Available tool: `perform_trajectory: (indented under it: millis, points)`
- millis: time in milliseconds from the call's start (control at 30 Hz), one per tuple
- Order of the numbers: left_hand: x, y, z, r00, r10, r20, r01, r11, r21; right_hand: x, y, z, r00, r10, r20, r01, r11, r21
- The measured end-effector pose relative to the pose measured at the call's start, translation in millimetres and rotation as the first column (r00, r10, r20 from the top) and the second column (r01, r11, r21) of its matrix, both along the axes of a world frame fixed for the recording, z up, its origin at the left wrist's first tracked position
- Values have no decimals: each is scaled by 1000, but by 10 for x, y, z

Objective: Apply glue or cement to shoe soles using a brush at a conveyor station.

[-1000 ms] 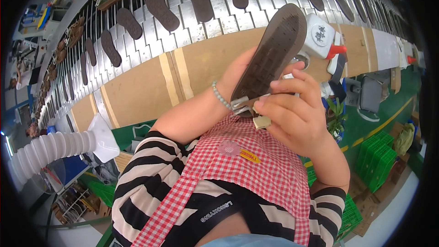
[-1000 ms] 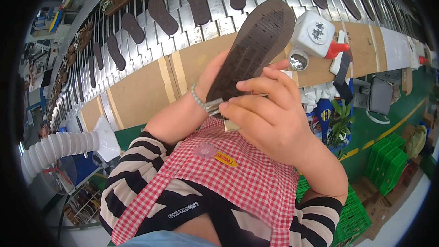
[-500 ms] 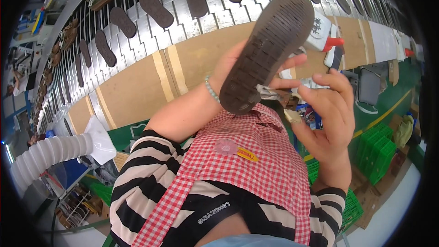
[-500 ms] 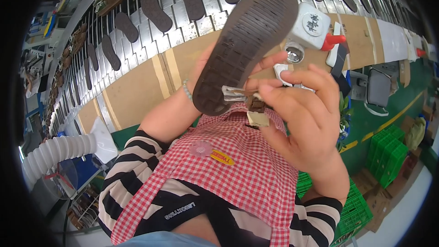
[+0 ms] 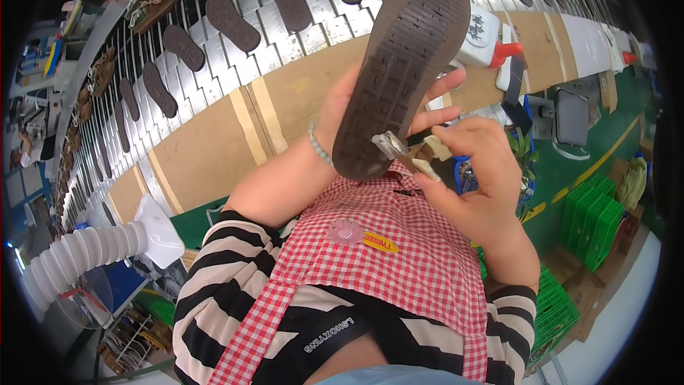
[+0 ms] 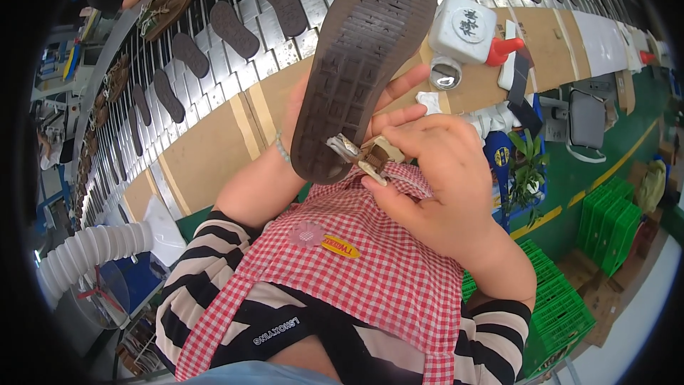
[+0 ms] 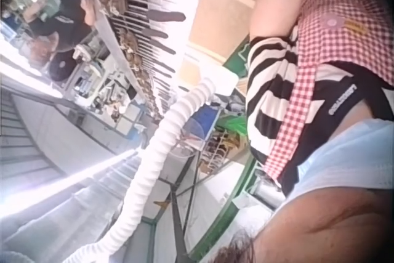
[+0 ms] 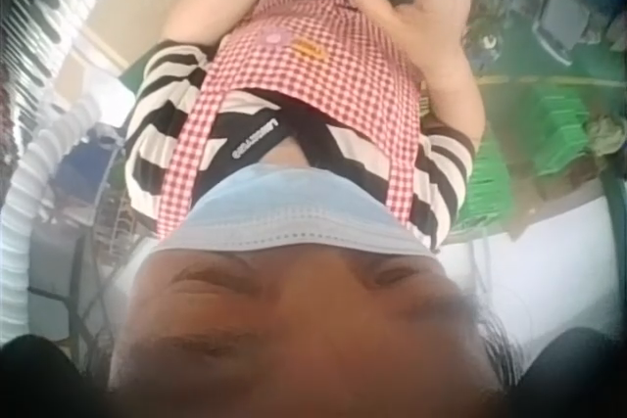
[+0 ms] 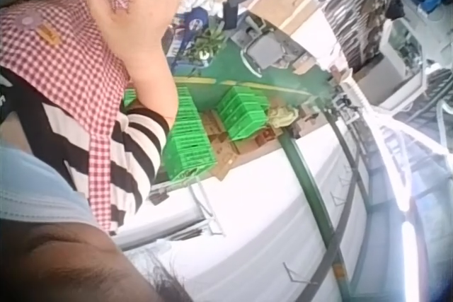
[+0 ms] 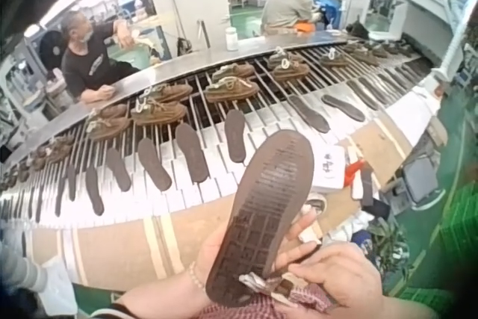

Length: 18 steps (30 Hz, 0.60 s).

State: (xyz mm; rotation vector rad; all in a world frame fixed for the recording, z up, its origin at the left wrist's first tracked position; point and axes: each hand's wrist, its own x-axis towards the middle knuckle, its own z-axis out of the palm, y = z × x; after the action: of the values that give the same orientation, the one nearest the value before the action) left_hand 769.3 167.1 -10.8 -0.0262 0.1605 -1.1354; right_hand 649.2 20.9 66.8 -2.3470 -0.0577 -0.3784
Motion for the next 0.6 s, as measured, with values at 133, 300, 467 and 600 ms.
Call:
perform_trajectory:
  millis: [133,300,467,600]
  points:
    - [-58,0,-61,994,15,105,-6,996,-84,50,-90,-36,998,-20,57,24,998,-66]
    - [-79,53,-52,995,9,103,8,986,-169,21,-33,-11,999,-52,14,51,998,41]
    - [-119,57,138,995,20,101,-29,996,89,120,-141,-16,966,-232,113,236,972,-19]
    - [-125,110,94,973,-11,229,-15,994,112,118,-169,-5,986,-132,106,137,990,-39]
